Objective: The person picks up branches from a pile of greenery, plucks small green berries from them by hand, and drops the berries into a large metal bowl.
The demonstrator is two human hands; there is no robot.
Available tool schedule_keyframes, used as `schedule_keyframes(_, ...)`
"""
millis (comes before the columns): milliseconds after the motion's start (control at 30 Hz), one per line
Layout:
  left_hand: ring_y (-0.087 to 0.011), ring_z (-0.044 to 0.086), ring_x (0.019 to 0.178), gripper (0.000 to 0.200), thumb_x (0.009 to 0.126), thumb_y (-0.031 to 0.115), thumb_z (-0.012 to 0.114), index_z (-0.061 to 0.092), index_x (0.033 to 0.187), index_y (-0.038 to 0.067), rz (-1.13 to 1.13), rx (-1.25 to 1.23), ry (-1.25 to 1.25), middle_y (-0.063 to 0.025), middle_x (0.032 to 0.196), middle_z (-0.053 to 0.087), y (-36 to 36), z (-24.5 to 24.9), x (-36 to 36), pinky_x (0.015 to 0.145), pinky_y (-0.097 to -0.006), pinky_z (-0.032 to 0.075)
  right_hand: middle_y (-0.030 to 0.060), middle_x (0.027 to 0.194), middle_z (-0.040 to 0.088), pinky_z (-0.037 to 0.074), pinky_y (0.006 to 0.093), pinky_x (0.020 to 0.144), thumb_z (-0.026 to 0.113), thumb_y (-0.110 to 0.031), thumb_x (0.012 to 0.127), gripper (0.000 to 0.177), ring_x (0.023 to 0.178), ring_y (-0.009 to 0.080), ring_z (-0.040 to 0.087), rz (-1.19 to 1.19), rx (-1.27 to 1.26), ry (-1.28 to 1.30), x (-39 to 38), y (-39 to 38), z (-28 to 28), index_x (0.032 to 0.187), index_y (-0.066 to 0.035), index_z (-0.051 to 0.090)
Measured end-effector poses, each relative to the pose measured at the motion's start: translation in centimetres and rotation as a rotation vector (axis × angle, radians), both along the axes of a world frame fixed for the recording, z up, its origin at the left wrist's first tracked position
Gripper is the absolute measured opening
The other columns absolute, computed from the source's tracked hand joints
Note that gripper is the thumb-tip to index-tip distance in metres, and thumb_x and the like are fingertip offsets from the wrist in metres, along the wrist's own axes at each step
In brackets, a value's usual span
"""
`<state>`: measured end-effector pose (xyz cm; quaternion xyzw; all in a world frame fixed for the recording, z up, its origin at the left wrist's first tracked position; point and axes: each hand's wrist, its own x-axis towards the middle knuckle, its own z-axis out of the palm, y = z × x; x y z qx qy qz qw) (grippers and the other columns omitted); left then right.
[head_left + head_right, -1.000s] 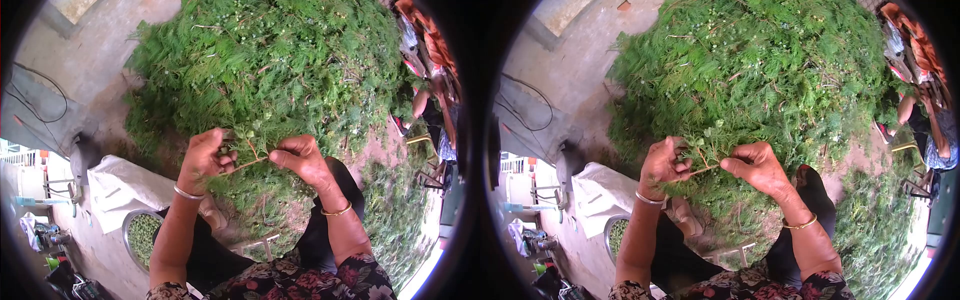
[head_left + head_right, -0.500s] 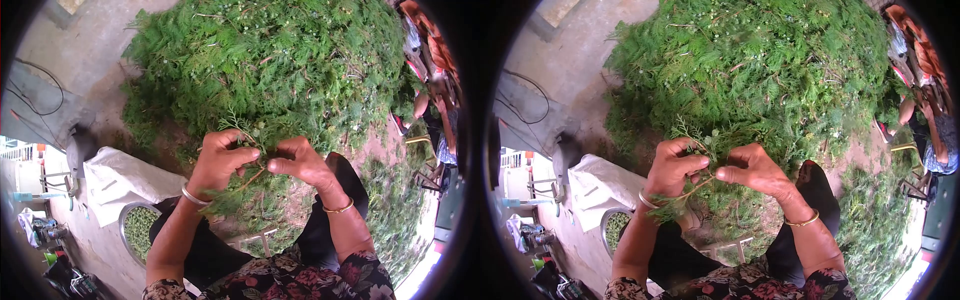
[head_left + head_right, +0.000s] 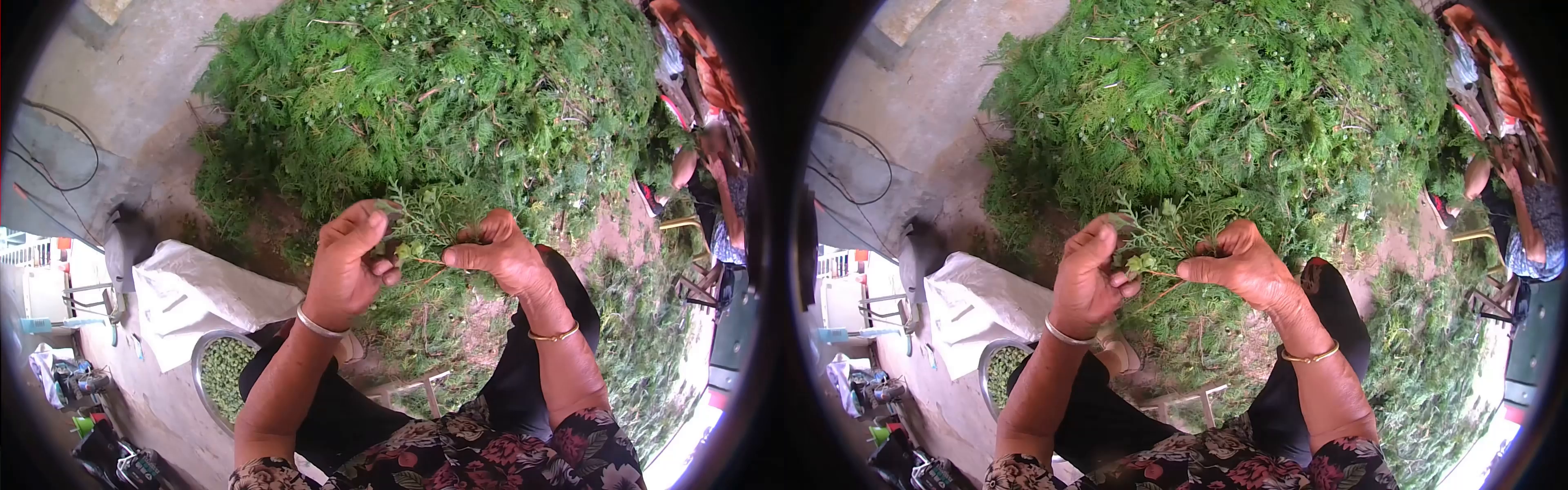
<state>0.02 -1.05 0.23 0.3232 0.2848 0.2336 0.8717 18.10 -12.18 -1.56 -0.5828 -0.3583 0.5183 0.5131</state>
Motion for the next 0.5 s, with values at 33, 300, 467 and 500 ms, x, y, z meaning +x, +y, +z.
schedule_keyframes(33,-0.0064,0.043,0.048,0.018,0.091,0.018,0.056,0.057,0.097,0.001,0.063,0.032,-0.017,-0.0013,0.069,0.055,0.0,0.2,0.1,0.043,-0.0236,0.037,-0.0080,0.051,0.046,0.024,0.0222,0.042,0.078,-0.014,0.073,0.023,0.050,0.0003,0.035,-0.002,0.000,0.000,0.0,0.0,-0.2,0.060,-0.002,0.064)
schedule_keyframes(300,-0.0085,0.046,0.049,0.029,0.090,0.026,0.057,0.058,0.074,0.002,-0.267,0.116,0.197,-0.0011,0.058,0.050,-0.1,-0.4,-0.4,0.043,-0.0252,0.037,-0.0043,0.054,0.051,0.032,0.0235,0.045,0.079,-0.008,0.069,0.030,0.053,0.0032,0.042,-0.050,-0.079,0.109,0.0,0.2,0.7,0.050,-0.004,0.056)
schedule_keyframes(467,-0.0078,0.047,0.051,0.025,0.083,0.025,0.067,0.062,0.078,0.001,-0.500,0.349,0.293,0.0014,0.060,0.050,0.2,0.6,-0.5,0.047,-0.0233,0.041,-0.0039,0.054,0.050,0.032,0.0238,0.045,0.079,-0.008,0.068,0.033,0.053,0.0031,0.042,-0.035,-0.060,0.072,-0.2,0.3,0.5,0.048,-0.003,0.053)
schedule_keyframes(500,-0.0076,0.047,0.051,0.023,0.082,0.022,0.068,0.062,0.078,0.000,-0.589,0.476,0.350,0.0002,0.060,0.053,0.2,0.7,-0.4,0.047,-0.0233,0.041,-0.0039,0.053,0.050,0.032,0.0241,0.045,0.079,-0.008,0.068,0.034,0.053,0.0033,0.042,-0.035,-0.071,0.073,-0.4,0.3,0.8,0.047,-0.003,0.053)
